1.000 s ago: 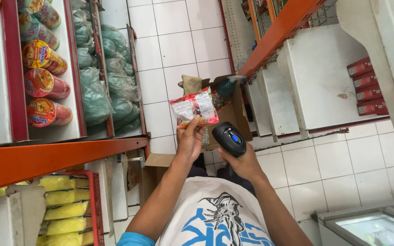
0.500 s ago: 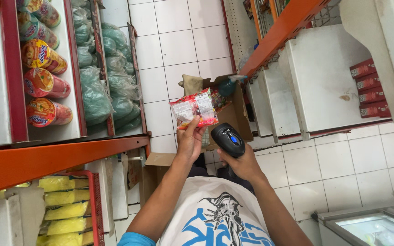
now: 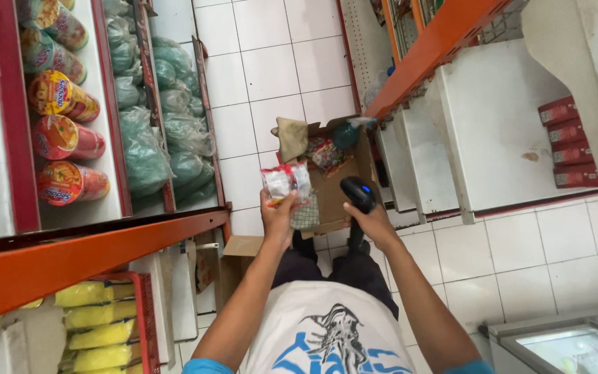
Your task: The person unpacks snack packages from a cardboard box, scans them with a barcode scanner, and places them on a refrigerated display shelf. They also wipe the shelf surface with a cloth and move a red crate and empty box.
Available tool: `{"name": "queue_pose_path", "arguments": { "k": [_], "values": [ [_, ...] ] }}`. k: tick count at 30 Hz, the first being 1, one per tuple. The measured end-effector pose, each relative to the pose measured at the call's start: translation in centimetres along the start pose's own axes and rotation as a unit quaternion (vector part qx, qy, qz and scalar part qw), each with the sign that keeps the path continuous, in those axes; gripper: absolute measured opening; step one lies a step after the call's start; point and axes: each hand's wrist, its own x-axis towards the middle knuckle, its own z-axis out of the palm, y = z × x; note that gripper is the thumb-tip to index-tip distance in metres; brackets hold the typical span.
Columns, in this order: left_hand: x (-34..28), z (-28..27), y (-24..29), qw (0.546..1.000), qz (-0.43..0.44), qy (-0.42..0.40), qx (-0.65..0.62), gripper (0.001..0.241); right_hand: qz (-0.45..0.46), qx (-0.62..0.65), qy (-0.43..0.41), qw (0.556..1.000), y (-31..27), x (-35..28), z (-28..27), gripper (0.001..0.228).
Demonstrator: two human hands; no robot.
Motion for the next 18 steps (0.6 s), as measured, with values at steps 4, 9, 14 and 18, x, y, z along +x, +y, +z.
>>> {"name": "queue_pose_path", "arguments": {
  "k": [4,9,14,18],
  "values": [
    [1.3,-1.7,-4.8,0.999,-0.010,0.001,0.035,0.052,0.061,-0.240,0.036,0.968,7.7,9.0,-0.1,0.037],
    [1.7,-4.2,-9.4,0.995,-0.018,0.043,0.091,0.054,0.009,-0.385,0.038,0.922,14.3,15.8,1.3,0.044],
    [1.9,-6.9,-10.6,0.995,-0.028,0.084,0.045,0.050,0.003,-0.362,0.044,0.931,15.2,16.8,2.9,0.045],
    [1.9,-9.4,-10.4,0.992,0.005,0.103,0.067,0.043,-0.154,-0.418,0.114,0.888,14.2,14.8,4.8,0.040]
  ]
}}
